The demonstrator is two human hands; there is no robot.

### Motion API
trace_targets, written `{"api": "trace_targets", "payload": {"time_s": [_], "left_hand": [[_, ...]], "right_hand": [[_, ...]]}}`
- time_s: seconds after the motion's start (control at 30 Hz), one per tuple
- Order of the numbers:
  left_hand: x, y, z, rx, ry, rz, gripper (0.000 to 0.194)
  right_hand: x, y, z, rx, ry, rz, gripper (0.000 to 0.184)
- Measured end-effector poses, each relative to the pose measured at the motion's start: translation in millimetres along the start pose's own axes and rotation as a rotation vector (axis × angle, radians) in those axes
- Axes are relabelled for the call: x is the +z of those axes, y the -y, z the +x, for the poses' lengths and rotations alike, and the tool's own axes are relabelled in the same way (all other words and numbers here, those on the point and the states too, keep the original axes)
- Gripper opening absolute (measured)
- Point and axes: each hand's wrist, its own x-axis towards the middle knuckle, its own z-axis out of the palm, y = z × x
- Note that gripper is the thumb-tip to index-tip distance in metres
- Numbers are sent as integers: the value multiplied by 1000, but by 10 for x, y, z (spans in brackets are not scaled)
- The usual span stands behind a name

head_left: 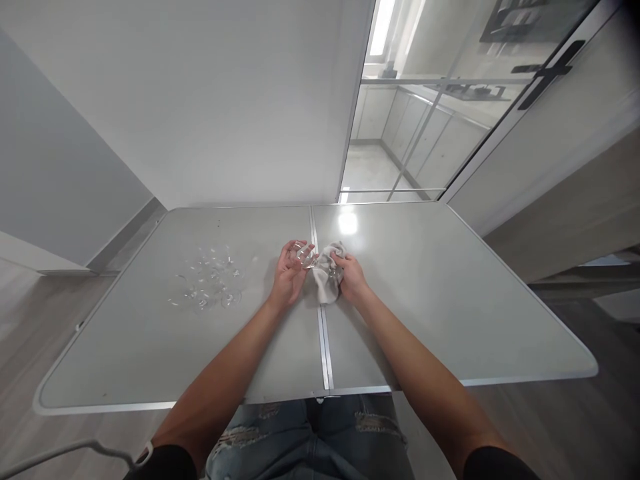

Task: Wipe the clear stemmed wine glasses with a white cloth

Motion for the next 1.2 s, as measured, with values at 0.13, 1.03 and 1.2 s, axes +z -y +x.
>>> {"api": "trace_targets", "payload": {"time_s": [0.13,1.03,1.2], "left_hand": [[-10,-48,17,90,-62,32,54],[-97,89,13,144,-144,570,23],[-51,96,-31,158,-113,569,21]], "right_hand": [[-99,-57,89,-274,-319,7,30],[88,-146,-46,-50,42,235,10],[120,-144,-54,-147,122,256,13]]}}
